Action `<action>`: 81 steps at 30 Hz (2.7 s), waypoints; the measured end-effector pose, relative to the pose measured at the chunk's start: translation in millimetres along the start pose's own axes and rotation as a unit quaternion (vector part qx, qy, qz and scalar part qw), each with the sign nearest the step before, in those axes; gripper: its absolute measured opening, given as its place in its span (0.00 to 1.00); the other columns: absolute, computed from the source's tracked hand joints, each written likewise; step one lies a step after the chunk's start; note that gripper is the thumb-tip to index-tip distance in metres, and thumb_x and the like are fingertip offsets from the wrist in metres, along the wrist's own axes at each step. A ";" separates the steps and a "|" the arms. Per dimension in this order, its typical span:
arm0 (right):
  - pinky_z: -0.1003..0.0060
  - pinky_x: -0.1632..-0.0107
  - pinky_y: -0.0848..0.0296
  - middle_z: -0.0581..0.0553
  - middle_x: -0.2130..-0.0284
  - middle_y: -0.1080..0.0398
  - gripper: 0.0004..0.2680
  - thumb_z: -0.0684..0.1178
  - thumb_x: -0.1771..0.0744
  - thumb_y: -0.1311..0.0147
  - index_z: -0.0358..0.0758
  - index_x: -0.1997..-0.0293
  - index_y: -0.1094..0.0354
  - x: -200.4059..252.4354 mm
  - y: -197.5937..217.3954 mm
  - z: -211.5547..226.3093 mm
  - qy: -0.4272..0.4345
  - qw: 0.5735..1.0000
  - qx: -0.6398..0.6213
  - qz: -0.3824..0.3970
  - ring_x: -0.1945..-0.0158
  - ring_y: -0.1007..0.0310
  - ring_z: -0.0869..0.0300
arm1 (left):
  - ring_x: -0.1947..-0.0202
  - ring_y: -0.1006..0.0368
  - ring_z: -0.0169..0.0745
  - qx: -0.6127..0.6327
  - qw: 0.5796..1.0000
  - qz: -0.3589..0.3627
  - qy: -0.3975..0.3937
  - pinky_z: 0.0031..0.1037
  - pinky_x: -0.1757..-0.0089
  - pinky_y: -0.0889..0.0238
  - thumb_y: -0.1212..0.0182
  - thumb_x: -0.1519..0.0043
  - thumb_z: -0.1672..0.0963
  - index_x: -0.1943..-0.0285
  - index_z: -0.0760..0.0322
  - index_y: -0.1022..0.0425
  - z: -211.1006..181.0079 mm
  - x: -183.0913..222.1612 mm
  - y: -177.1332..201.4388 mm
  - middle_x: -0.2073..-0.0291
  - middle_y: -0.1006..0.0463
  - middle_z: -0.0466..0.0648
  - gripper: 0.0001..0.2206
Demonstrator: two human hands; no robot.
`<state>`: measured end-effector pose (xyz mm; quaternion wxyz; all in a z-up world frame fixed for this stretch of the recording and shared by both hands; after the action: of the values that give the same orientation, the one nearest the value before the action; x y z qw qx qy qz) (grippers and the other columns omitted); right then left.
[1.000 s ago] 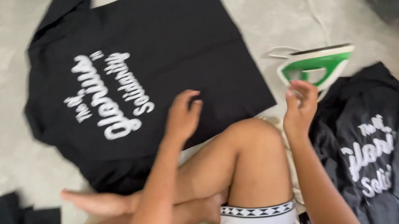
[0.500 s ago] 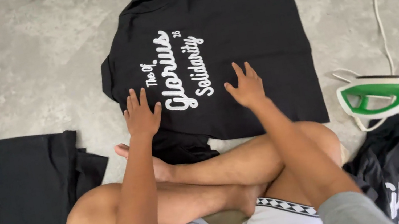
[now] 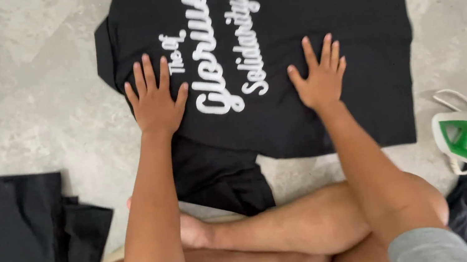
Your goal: The person is ironing black shirts with white printed text while sitting on the floor.
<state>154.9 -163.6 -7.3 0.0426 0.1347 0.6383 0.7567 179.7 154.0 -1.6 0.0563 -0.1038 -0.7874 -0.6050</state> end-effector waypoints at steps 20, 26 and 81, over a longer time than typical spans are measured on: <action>0.56 0.61 0.38 0.48 0.64 0.30 0.17 0.63 0.40 0.53 0.50 0.52 0.34 145.5 -20.1 111.7 0.363 0.925 0.000 0.109 0.60 0.30 0.53 | 0.31 0.73 0.48 -0.104 0.977 0.186 0.020 0.52 0.39 0.71 0.31 0.61 0.46 0.28 0.49 0.69 30.9 92.1 17.1 0.31 0.72 0.51 0.55; 0.61 0.60 0.31 0.45 0.67 0.27 0.08 0.51 0.39 0.51 0.45 0.61 0.30 232.9 14.9 147.3 0.471 0.843 -0.171 0.196 0.64 0.26 0.53 | 0.33 0.60 0.48 -0.050 0.989 0.121 0.067 0.52 0.42 0.60 0.39 0.54 0.47 0.31 0.51 0.54 41.3 114.7 -8.3 0.32 0.59 0.52 0.41; 0.64 0.48 0.37 0.50 0.52 0.38 0.09 0.51 0.33 0.56 0.51 0.50 0.33 126.1 0.1 58.8 0.138 0.988 -0.068 0.009 0.46 0.39 0.58 | 0.40 0.46 0.40 -0.047 0.997 -0.032 0.050 0.40 0.46 0.53 0.54 0.37 0.48 0.44 0.57 0.32 19.9 75.5 0.2 0.41 0.38 0.48 0.17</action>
<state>49.0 -77.7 20.4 -0.0441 0.0313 0.5837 0.8102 107.1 180.4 9.5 0.0710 -0.0509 -0.7575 -0.6470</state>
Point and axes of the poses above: each hand's wrist, its own x-axis away from the middle knuckle, its own y-axis out of the back of the hand, z = x × y, the point moved 2 cm from there along -x, towards the middle knuckle
